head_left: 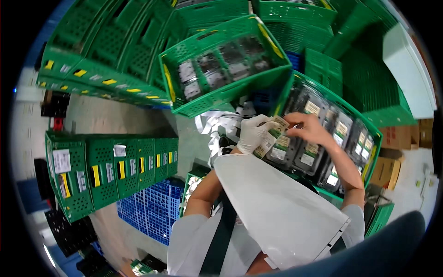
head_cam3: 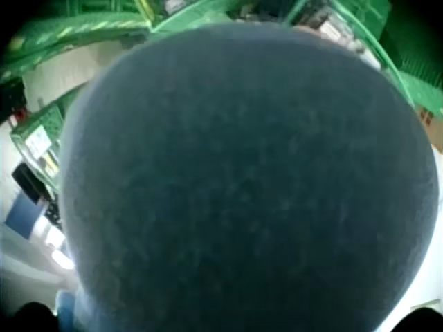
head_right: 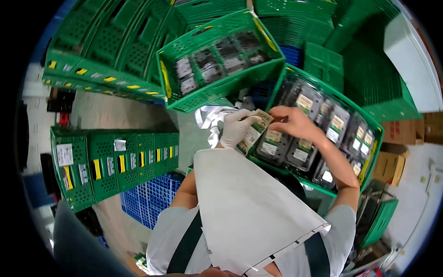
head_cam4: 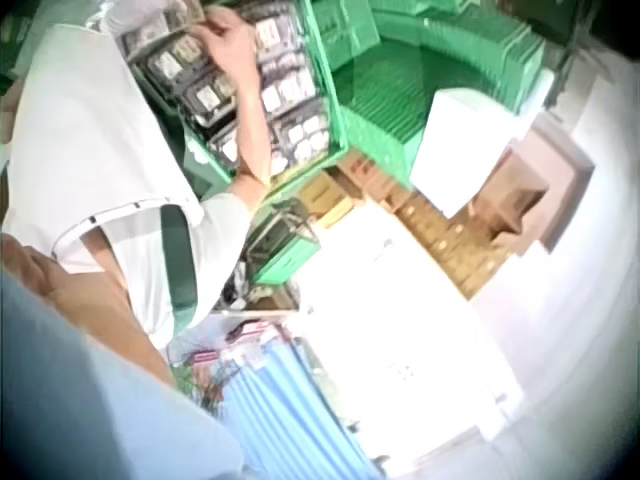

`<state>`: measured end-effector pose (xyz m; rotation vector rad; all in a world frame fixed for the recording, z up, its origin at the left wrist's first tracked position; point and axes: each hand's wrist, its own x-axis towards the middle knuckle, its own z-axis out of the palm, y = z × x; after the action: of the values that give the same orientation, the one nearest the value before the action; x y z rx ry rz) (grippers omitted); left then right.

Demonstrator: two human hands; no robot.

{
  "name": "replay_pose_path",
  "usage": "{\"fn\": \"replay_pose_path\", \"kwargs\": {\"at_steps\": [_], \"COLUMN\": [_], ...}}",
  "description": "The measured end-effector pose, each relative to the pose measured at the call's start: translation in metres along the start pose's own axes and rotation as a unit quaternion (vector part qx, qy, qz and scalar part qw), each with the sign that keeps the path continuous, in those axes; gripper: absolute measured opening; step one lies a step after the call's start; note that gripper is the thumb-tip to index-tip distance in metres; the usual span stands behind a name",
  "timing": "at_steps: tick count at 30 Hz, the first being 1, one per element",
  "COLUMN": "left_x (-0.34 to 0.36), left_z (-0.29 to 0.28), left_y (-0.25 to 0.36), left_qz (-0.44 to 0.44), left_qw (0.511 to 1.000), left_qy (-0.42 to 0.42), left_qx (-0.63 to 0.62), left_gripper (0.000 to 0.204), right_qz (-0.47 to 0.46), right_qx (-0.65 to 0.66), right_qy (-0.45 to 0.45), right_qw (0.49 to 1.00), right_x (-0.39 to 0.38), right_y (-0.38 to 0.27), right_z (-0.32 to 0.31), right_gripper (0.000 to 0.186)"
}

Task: The person applies labels to plastic containers of food inside green crates, moves crates onto a blue pallet, and transfers plastic containers between crates by hand.

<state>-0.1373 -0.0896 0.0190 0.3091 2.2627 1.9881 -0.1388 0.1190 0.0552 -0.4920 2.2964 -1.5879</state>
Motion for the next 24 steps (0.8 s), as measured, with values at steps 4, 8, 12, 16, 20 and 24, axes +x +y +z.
{"fn": "replay_pose_path", "kwargs": {"at_steps": [4, 8, 12, 16, 20, 24], "left_x": [0.02, 0.036, 0.05, 0.043, 0.032, 0.04], "left_z": [-0.071, -0.134, -0.218, -0.303, -0.362, -0.392], "left_y": [-0.03, -0.057, -0.085, -0.127, -0.161, -0.177], "left_qz": [-0.073, -0.144, -0.214, -0.129, -0.152, -0.254], "left_qw": [0.997, 0.983, 0.971, 0.975, 0.964, 0.894], "left_qy": [0.02, -0.022, 0.012, 0.112, 0.21, 0.224], "left_qx": [0.017, -0.112, -0.108, -0.141, -0.062, -0.293], "left_gripper": [0.019, 0.029, 0.031, 0.028, 0.025, 0.037], "right_qz": [0.039, -0.087, 0.007, 0.009, 0.013, 0.022], "right_qx": [-0.108, -0.146, -0.226, -0.292, -0.42, -0.413], "right_qy": [-0.048, 0.003, 0.104, -0.024, -0.141, -0.145], "right_qw": [0.992, 0.985, 0.969, 0.956, 0.897, 0.899], "right_x": [0.086, 0.188, 0.337, 0.465, 0.546, 0.594], "right_y": [0.006, 0.008, 0.032, 0.084, 0.12, 0.159], "right_z": [0.061, 0.087, 0.078, 0.138, 0.232, 0.276], "right_gripper": [0.02, 0.012, 0.019, 0.04, 0.048, 0.045]}}
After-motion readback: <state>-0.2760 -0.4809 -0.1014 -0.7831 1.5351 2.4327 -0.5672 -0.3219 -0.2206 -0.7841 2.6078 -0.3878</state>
